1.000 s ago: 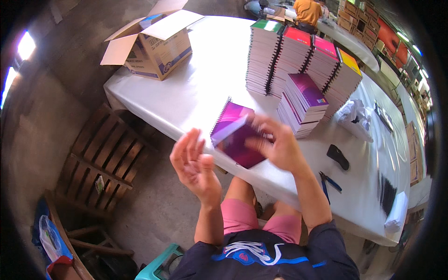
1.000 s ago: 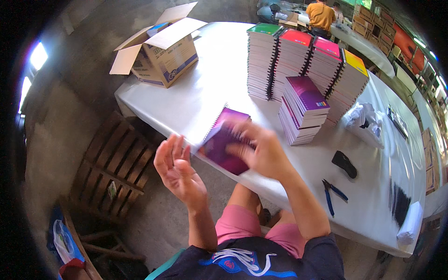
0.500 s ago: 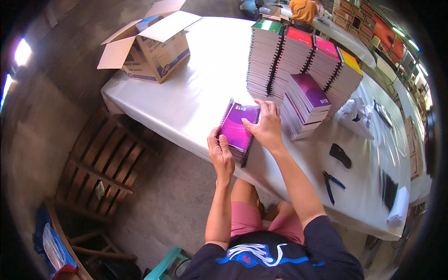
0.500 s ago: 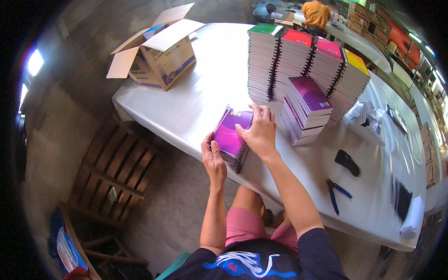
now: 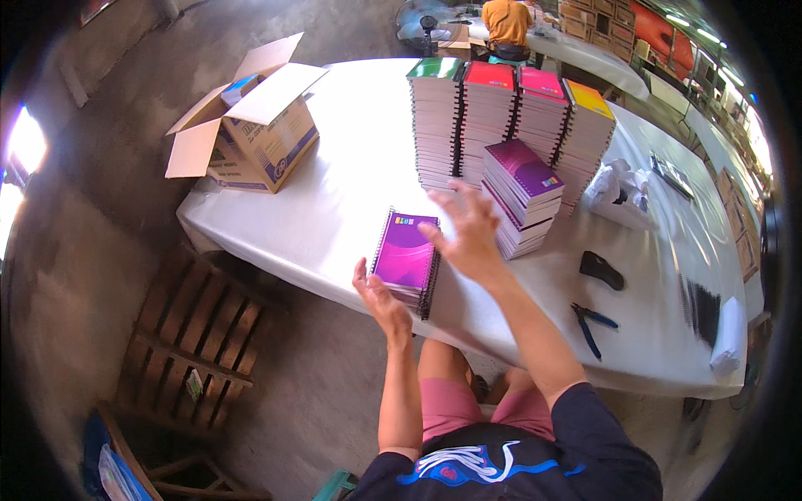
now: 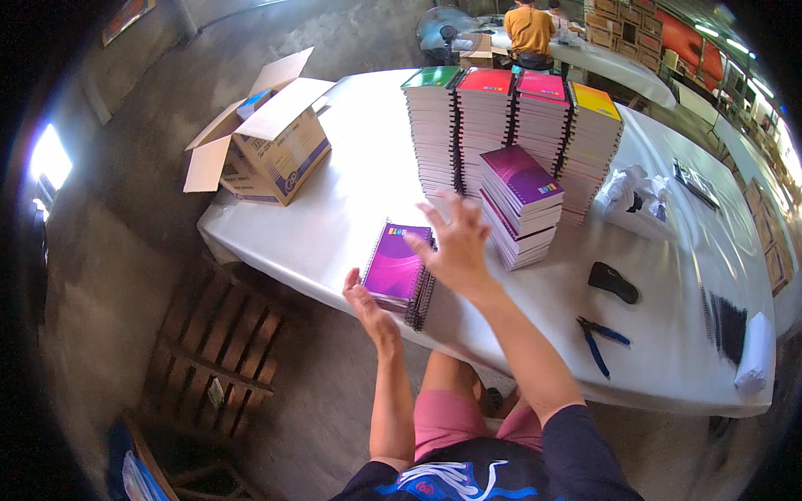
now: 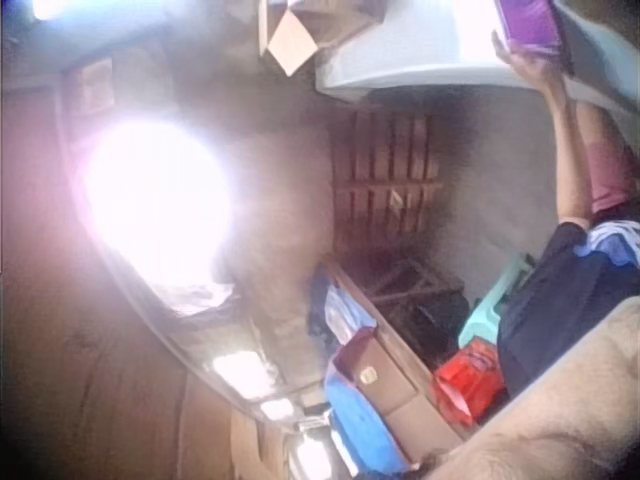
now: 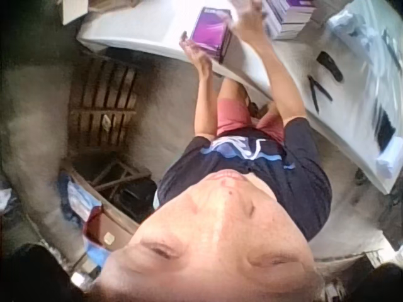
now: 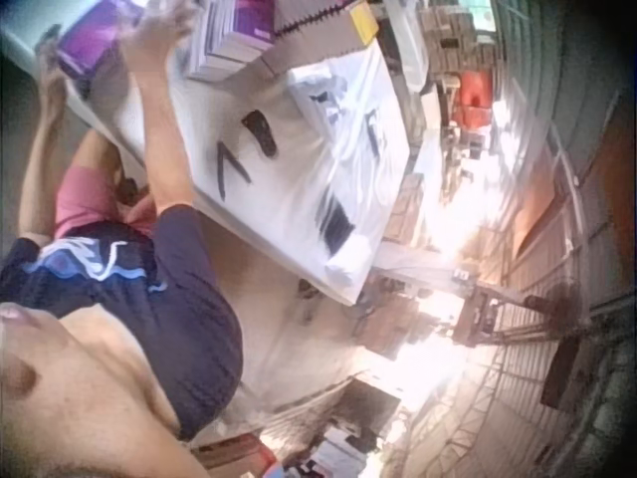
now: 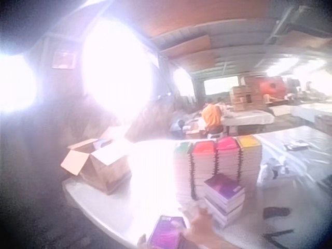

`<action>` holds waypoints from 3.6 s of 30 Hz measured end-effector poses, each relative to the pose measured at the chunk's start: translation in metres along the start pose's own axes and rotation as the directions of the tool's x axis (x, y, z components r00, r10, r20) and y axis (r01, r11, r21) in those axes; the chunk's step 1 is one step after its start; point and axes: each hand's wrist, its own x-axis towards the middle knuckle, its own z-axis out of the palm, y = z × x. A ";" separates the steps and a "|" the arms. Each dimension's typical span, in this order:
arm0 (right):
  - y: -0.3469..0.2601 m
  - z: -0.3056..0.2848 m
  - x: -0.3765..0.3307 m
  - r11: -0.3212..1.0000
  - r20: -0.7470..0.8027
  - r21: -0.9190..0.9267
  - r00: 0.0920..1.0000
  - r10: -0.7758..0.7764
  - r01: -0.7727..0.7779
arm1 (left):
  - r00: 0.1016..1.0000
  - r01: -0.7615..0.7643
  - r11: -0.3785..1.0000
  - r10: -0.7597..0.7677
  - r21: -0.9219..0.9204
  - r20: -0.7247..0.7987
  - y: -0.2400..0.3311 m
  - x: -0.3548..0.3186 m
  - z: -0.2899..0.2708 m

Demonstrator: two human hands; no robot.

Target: The person threads a plastic coil through the pre-punched holes of a notebook, trims the excess coil using a pair of pliers, and places the finished notebook onto a stack.

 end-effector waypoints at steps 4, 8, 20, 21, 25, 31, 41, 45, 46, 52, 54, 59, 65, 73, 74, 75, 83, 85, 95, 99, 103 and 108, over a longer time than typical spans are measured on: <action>0.079 -0.072 0.043 0.954 -0.290 -0.282 0.957 0.020 -0.105 | 0.979 -0.115 0.989 0.128 0.089 -0.161 0.012 0.004 -0.030; 0.164 -0.124 0.060 0.826 0.328 -0.029 0.775 0.539 -0.562 | 0.955 -0.220 0.975 0.219 0.015 -0.202 0.062 -0.004 -0.015; 0.070 -0.151 -0.021 0.672 -0.003 0.710 0.954 0.301 -0.209 | 0.852 0.423 0.767 -0.157 -0.482 0.499 0.119 -0.071 0.068; 0.060 -0.150 -0.044 0.793 -0.012 0.590 0.980 0.198 -0.153 | 0.804 0.526 0.688 -0.208 -0.501 0.557 0.102 -0.072 0.070; 0.075 -0.170 -0.110 0.930 0.141 0.364 0.990 0.006 -0.058 | 0.853 0.345 0.871 -0.135 -0.350 0.505 0.089 -0.077 0.072; 0.332 -0.305 -0.216 0.523 -0.363 -0.571 0.766 0.530 -0.633 | 0.339 -0.788 0.552 0.019 0.272 0.941 0.093 -0.063 0.060; 0.429 -0.278 -0.226 0.382 -0.391 -0.574 0.653 0.649 -0.724 | 0.429 -0.779 0.587 0.242 0.221 0.870 0.037 -0.090 0.074; 0.421 -0.253 -0.219 0.518 -0.318 -0.424 0.658 0.682 -0.742 | 0.539 -0.772 0.567 0.344 0.288 0.769 0.028 -0.104 0.072; 0.415 -0.253 -0.222 0.538 -0.269 -0.356 0.635 0.724 -0.764 | 0.546 -0.775 0.560 0.358 0.294 0.757 0.026 -0.107 0.074; 0.269 -0.218 -0.179 0.828 0.143 -0.121 0.816 0.560 -0.547 | 0.556 -0.797 0.534 0.467 0.282 0.688 0.015 -0.118 0.082; 0.192 -0.196 -0.161 0.868 0.327 0.161 0.855 0.402 -0.469 | 0.566 -0.788 0.542 0.450 0.292 0.691 0.014 -0.117 0.079; 0.108 -0.157 -0.149 0.814 0.499 0.319 0.816 0.291 -0.485 | 0.610 -0.750 0.570 0.402 0.335 0.683 0.018 -0.117 0.073; 0.108 -0.145 -0.144 0.835 0.370 0.410 0.904 0.216 -0.367 | 0.618 -0.742 0.577 0.394 0.341 0.680 0.020 -0.117 0.074; 0.107 -0.152 -0.137 0.731 0.738 0.323 0.644 0.203 -0.601 | 0.608 -0.746 0.584 0.401 0.321 0.685 0.019 -0.115 0.072; 0.105 -0.155 -0.135 0.678 0.785 0.307 0.580 0.216 -0.668 | 0.598 -0.748 0.585 0.387 0.314 0.702 0.020 -0.114 0.072; 0.101 -0.155 -0.133 0.656 0.757 0.341 0.611 0.234 -0.673 | 0.587 -0.749 0.587 0.374 0.307 0.718 0.022 -0.113 0.071; 0.100 -0.159 -0.141 0.923 0.468 0.319 0.883 0.045 -0.216 | 0.528 -0.755 0.594 0.298 0.279 0.795 0.021 -0.104 0.057; 0.099 -0.158 -0.140 0.962 0.468 0.230 0.883 0.025 -0.149 | 0.523 -0.761 0.588 0.303 0.276 0.797 0.020 -0.106 0.056; 0.223 -0.159 -0.133 0.877 0.214 -0.479 0.965 0.150 -0.030 | 0.500 -0.719 0.656 0.260 0.228 0.826 0.029 -0.100 0.057; 0.254 -0.160 -0.139 0.919 0.255 -0.307 0.909 0.330 -0.248 | 0.499 -0.718 0.664 0.286 0.206 0.818 0.030 -0.096 0.058; 0.171 -0.148 -0.126 0.378 0.386 0.824 0.906 0.172 -0.423 | 0.517 -0.712 0.671 0.301 0.207 0.801 0.023 -0.097 0.055; 0.151 -0.125 -0.132 0.225 0.502 0.857 0.849 -0.167 -0.463 | 0.513 -0.706 0.692 0.350 0.153 0.784 0.022 -0.096 0.058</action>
